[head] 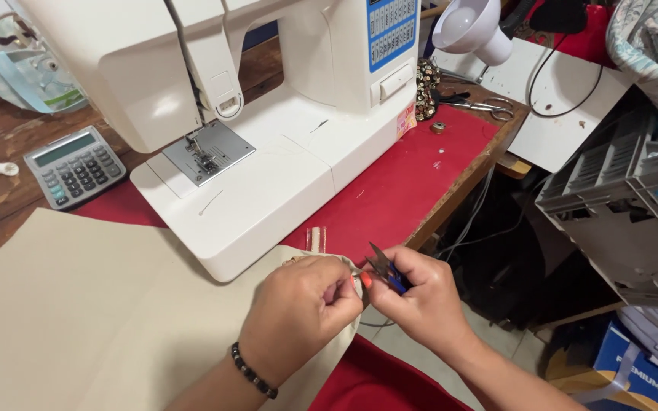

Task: The person uses a calculator and then trims excess threads from a fabric bag using small snips at a workbench.

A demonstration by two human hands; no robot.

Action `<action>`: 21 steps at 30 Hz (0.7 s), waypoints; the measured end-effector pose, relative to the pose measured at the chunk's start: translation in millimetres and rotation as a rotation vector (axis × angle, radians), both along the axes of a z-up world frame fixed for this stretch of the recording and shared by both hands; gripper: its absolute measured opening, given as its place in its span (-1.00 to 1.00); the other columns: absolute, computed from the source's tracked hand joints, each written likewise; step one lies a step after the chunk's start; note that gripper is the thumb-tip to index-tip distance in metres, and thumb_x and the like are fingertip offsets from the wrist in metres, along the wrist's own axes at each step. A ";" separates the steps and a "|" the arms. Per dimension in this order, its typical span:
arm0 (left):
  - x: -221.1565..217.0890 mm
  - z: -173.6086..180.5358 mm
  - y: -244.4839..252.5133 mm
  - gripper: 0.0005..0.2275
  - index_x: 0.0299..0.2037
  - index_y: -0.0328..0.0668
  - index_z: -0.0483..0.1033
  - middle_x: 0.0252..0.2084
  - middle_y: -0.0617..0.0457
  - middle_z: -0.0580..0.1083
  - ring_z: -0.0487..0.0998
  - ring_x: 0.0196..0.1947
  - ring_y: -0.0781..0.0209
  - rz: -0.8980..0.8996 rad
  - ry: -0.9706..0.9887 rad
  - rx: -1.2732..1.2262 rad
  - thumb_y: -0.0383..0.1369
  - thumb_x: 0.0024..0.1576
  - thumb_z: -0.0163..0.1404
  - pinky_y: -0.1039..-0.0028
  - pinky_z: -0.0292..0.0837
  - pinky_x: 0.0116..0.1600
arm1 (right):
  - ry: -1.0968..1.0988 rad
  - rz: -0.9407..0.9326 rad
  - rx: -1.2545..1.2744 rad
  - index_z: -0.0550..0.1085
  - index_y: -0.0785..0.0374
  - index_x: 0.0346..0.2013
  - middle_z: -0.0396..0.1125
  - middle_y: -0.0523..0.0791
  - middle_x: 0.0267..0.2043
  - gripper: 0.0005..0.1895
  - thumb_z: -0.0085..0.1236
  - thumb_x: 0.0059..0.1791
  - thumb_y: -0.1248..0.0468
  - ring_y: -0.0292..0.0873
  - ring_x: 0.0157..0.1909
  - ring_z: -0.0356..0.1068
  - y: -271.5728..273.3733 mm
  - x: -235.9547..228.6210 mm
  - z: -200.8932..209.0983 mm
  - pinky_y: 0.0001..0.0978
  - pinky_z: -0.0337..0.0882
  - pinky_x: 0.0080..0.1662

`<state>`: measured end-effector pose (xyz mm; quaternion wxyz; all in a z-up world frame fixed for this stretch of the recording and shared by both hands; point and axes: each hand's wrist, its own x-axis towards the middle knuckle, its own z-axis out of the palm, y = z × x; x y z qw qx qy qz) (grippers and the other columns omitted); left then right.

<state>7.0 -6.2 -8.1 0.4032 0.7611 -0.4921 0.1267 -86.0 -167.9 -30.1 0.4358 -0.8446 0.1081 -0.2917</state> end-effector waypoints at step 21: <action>-6.9 -0.8 -0.4 -0.73 -0.57 -0.03 0.27 -0.66 0.14 0.26 0.35 -0.60 0.14 0.055 -0.610 0.107 -0.37 0.14 0.09 0.32 0.29 -0.37 | -0.255 0.071 -0.426 0.51 0.25 -0.22 0.48 -0.16 -0.36 -0.76 0.30 -0.15 0.33 -0.18 -0.40 0.48 -5.2 -11.2 -5.4 -0.40 0.45 -0.32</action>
